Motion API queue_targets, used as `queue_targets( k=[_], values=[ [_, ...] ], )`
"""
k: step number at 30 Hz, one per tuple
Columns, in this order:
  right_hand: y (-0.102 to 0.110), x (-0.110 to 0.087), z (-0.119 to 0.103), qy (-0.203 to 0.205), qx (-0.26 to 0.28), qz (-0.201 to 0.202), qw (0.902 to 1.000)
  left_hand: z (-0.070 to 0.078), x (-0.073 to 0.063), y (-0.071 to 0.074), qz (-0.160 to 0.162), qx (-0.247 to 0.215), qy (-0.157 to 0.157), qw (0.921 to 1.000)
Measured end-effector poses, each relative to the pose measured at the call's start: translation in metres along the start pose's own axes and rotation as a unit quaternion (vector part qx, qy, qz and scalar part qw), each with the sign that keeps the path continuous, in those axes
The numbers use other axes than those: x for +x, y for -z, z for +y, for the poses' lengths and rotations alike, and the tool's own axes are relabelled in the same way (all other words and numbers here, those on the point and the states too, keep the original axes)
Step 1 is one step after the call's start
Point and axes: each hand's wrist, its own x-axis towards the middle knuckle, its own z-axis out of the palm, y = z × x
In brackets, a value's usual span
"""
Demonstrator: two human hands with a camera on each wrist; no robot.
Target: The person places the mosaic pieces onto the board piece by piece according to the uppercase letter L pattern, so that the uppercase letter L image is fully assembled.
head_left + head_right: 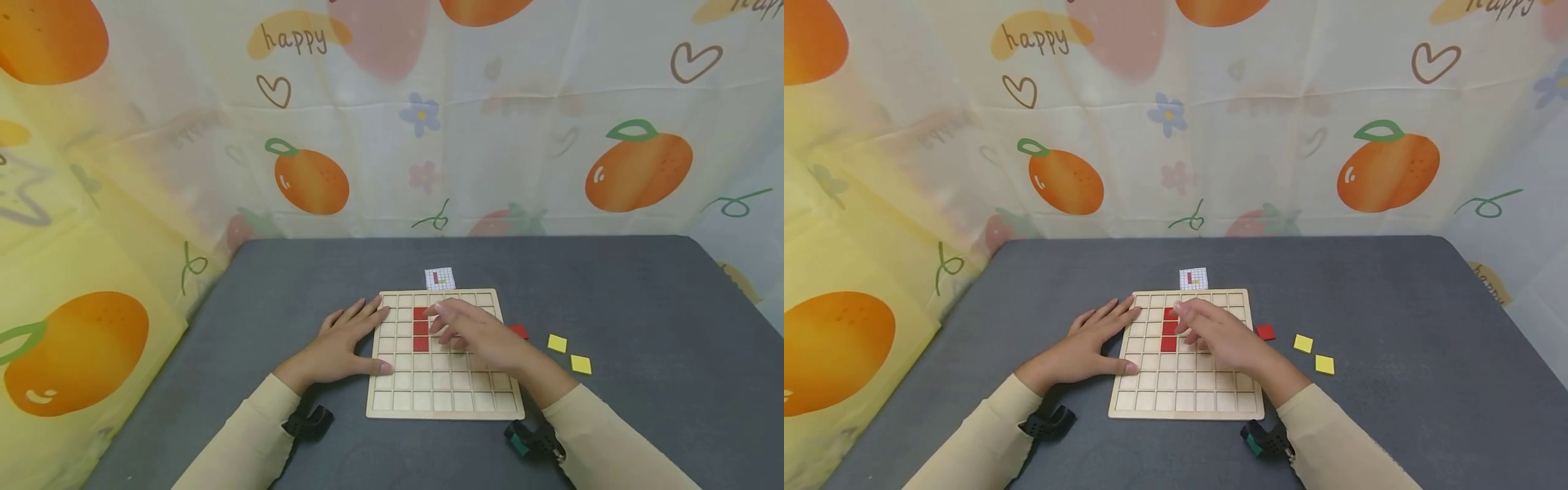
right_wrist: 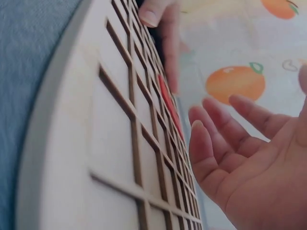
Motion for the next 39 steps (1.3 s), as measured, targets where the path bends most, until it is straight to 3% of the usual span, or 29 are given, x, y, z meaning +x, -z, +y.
queue_targets(
  k=[13,27,34,39],
  values=[
    [0.041,-0.025,0.007,0.019,-0.013,0.011,0.9997,-0.002,-0.002,-0.002,0.003,0.0,-0.002,1.0],
    [0.087,-0.053,0.025,0.038,-0.053,0.085,0.9942,-0.003,0.0,-0.003,0.003,-0.005,-0.011,0.9999],
    [0.105,-0.055,0.035,0.019,-0.077,0.108,0.991,-0.002,0.0,-0.001,0.002,0.0,-0.008,1.0],
    [0.112,-0.056,0.042,-0.017,-0.084,0.099,0.9914,-0.001,0.0,0.0,0.002,-0.002,-0.009,1.0]
  ],
)
